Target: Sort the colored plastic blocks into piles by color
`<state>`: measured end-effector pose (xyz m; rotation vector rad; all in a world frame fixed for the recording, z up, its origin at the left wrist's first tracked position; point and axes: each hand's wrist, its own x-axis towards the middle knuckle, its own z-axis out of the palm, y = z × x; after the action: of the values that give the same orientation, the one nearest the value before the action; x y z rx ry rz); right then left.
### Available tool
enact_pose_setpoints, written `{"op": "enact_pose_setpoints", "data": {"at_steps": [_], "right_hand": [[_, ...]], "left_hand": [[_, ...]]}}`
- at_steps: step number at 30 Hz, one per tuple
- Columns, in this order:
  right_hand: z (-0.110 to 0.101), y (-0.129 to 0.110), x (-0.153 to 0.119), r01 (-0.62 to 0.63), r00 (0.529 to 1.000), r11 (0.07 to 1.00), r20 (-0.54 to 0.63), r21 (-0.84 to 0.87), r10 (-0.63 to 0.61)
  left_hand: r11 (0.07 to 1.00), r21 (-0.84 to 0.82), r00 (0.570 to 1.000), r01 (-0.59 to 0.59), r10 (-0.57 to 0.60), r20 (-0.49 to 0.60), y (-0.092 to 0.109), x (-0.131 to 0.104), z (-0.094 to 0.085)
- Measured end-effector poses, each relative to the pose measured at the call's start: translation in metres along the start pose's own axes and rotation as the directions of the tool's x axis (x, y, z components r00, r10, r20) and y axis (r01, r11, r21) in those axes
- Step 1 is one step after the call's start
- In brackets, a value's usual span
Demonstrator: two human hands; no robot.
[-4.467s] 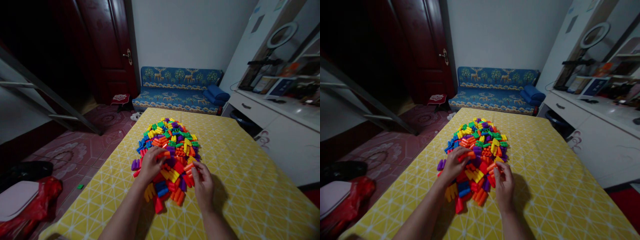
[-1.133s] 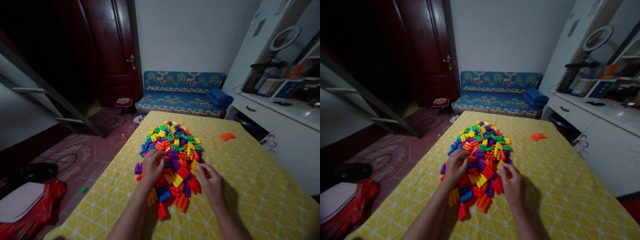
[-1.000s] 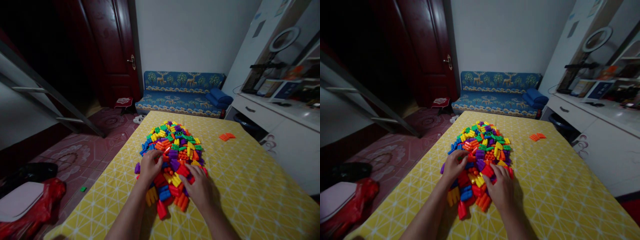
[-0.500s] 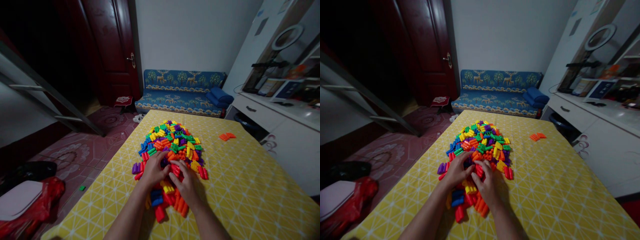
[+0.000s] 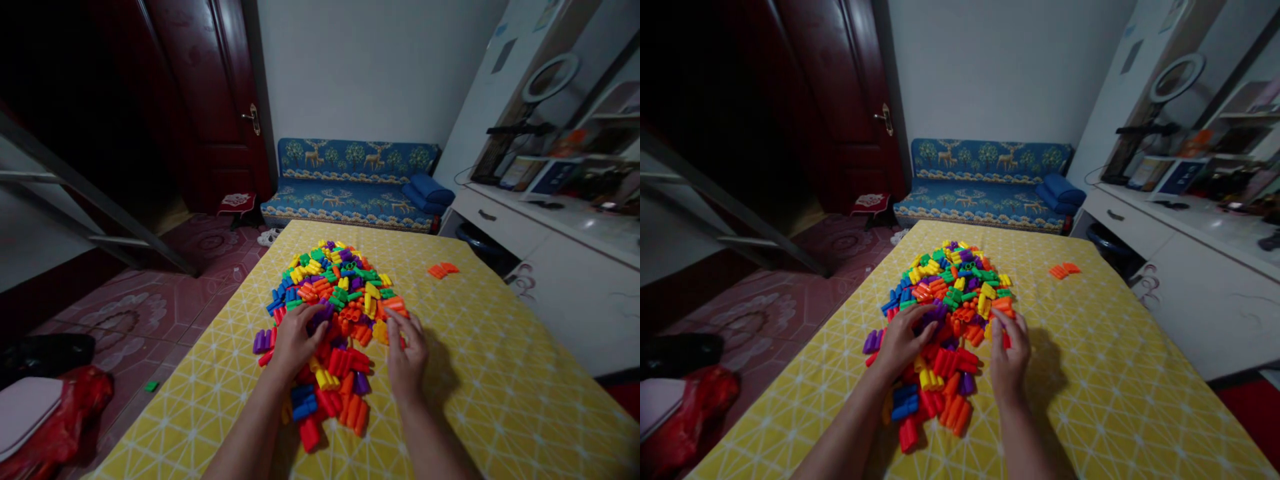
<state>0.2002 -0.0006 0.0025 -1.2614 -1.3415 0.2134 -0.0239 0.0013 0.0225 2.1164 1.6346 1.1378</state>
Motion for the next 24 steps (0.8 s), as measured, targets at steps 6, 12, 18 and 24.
{"op": "enact_pose_setpoints", "data": {"at_steps": [6, 12, 18, 24], "right_hand": [[-0.053, 0.066, 0.041, -0.139, 0.984, 0.811, 0.011, -0.569, 0.177], [-0.061, 0.067, 0.036, -0.17, 0.975, 0.682, -0.02, -0.711, 0.222], [-0.061, 0.085, 0.061, -0.099, 0.895, 0.468, 0.127, -0.878, 0.427], [-0.049, 0.109, 0.074, -0.023, 0.838, 0.415, 0.209, -0.909, 0.505]], "left_hand": [[1.0, 0.024, 1.0, -0.017, 0.017, 0.003, 0.004, -0.001, 0.0], [1.0, 0.023, 1.0, -0.021, 0.021, -0.008, 0.004, 0.0, 0.001], [0.998, 0.043, 0.999, -0.037, 0.037, -0.008, 0.003, 0.0, 0.001], [0.998, 0.045, 0.999, -0.033, 0.031, 0.024, 0.002, 0.0, 0.003]]}}
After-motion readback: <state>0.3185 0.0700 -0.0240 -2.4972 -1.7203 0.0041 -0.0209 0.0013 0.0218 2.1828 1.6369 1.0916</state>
